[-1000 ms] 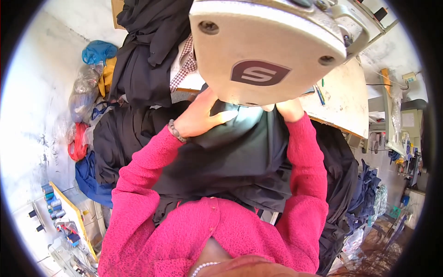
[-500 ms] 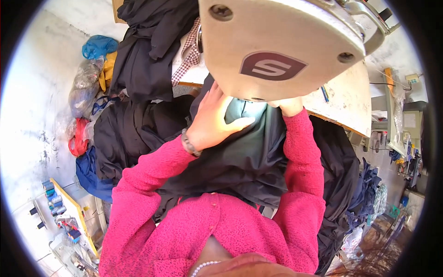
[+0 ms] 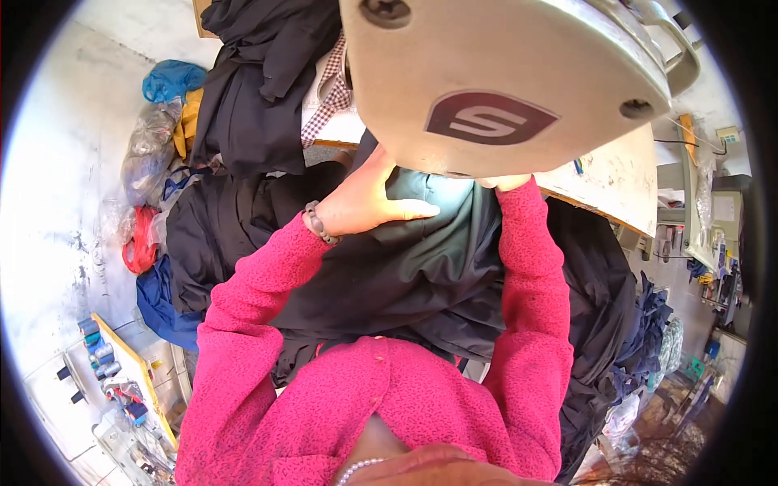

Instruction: Using an industrial sewing machine to sew black trousers.

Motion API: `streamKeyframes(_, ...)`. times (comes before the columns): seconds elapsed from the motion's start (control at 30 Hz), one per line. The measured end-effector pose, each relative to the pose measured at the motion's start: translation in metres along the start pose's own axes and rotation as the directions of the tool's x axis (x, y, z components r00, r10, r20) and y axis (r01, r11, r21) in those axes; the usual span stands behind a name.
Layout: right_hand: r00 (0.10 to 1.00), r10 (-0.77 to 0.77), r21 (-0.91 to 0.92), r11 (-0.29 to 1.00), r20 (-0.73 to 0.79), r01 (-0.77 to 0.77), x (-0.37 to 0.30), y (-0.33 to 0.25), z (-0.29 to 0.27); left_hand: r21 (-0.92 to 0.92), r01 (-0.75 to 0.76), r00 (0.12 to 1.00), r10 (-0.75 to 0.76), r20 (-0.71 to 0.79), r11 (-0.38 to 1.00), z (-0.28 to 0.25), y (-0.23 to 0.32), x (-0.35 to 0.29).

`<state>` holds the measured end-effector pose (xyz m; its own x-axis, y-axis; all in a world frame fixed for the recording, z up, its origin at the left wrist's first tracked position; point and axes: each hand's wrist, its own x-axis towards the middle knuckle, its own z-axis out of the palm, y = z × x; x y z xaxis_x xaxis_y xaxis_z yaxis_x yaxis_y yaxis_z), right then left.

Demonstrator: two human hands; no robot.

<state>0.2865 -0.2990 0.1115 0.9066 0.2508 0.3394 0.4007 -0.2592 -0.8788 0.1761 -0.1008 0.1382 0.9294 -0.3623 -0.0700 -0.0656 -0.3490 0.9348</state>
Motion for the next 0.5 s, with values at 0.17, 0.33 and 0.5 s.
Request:
streamKeyframes(0.17, 0.992, -0.113, -0.089, 0.990, -0.047, 0.109, 0.005, -0.002, -0.001, -0.024, 0.010, 0.999, -0.011, -0.037, 1.000, 0.006, -0.015, 0.004)
streamKeyframes(0.33, 0.988, -0.115, 0.089, 0.988, -0.100, 0.124, 0.007, 0.011, 0.003, -0.304, 0.073, 0.997, -0.067, 0.028, 0.950, 0.012, -0.024, 0.004)
streamKeyframes(0.5, 0.995, -0.042, 0.070, 0.996, -0.092, 0.049, 0.009, 0.010, 0.000, -0.304, 0.037, 0.999, -0.032, 0.021, 0.952, 0.011, -0.027, 0.006)
